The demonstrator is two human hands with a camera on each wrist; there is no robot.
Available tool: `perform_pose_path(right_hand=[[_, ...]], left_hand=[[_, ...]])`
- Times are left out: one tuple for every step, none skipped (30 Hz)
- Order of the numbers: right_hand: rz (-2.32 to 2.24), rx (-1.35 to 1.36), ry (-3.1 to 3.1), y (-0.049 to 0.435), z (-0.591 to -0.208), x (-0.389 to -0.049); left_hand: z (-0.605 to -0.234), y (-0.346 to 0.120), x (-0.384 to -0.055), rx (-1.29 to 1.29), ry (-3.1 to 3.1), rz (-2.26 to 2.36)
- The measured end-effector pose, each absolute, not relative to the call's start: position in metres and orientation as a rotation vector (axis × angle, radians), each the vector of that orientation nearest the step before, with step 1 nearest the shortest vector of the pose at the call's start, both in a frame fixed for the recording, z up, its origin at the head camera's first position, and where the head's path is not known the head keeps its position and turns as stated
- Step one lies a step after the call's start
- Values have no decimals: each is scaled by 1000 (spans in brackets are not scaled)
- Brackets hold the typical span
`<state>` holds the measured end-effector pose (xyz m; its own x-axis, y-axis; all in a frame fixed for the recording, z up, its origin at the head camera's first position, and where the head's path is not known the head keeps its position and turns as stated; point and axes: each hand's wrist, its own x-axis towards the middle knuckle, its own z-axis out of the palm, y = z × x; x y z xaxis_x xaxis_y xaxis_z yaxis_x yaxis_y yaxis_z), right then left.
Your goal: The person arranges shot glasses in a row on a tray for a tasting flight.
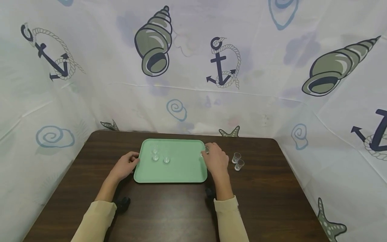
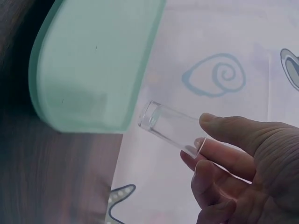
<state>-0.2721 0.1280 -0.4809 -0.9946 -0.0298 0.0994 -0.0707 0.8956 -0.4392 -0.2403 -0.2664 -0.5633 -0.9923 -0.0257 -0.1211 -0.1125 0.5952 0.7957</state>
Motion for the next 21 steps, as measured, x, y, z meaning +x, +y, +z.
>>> perform_pose_path(right_hand=[[705,81,-2967,127,-481,-272],[717,81,-2963,126,-481,-272],[724,82,-2957,124,-482,-272],[732,79,-2951,123,-481,-272],[739,78,-2945,121,-481,-272],[742,80,-2939,120,-481,-272],[741,82,-2935,118,-481,-272],[736,82,-2932,117,-481,-272],[731,84,-2930,115,-481,-272],[727,88,-2928,113,-480,-273],[724,93,-2926,112,-480,-273],[720,99,-2925,110,-479,-273],[720,103,-2923,108,-479,-274],[723,107,-2923,107,-478,-274],[730,111,-2921,105,-477,-274],[730,115,-2923,103,-476,-273],[733,119,-2926,101,-476,-273],[734,121,-2928,100,-475,-273],[737,121,-2930,98,-474,-273],[738,122,-2932,96,-474,-273],[742,126,-2932,94,-474,-273]], left_hand=[[-564,-266,-240,-119,2719,1366],[-564,-267,-240,-118,2719,1367],[-565,-267,-240,-115,2722,1367],[-565,-266,-240,-113,2723,1368],[-565,-266,-240,-110,2724,1370],[-565,-266,-240,-107,2725,1371],[-565,-266,-240,-104,2725,1373],[-565,-266,-240,-104,2726,1375],[-565,-266,-239,-102,2727,1375],[-565,-266,-239,-104,2727,1377],[-565,-266,-239,-107,2728,1379],[-565,-266,-239,-108,2728,1380],[-564,-266,-239,-110,2728,1382],[-564,-265,-239,-112,2727,1384],[-564,-265,-239,-114,2724,1387],[-564,-265,-239,-112,2721,1387],[-564,-265,-239,-110,2719,1387],[-563,-265,-239,-110,2716,1385],[-563,-264,-240,-111,2714,1386],[-563,-264,-240,-112,2713,1386],[-562,-264,-240,-113,2712,1386]])
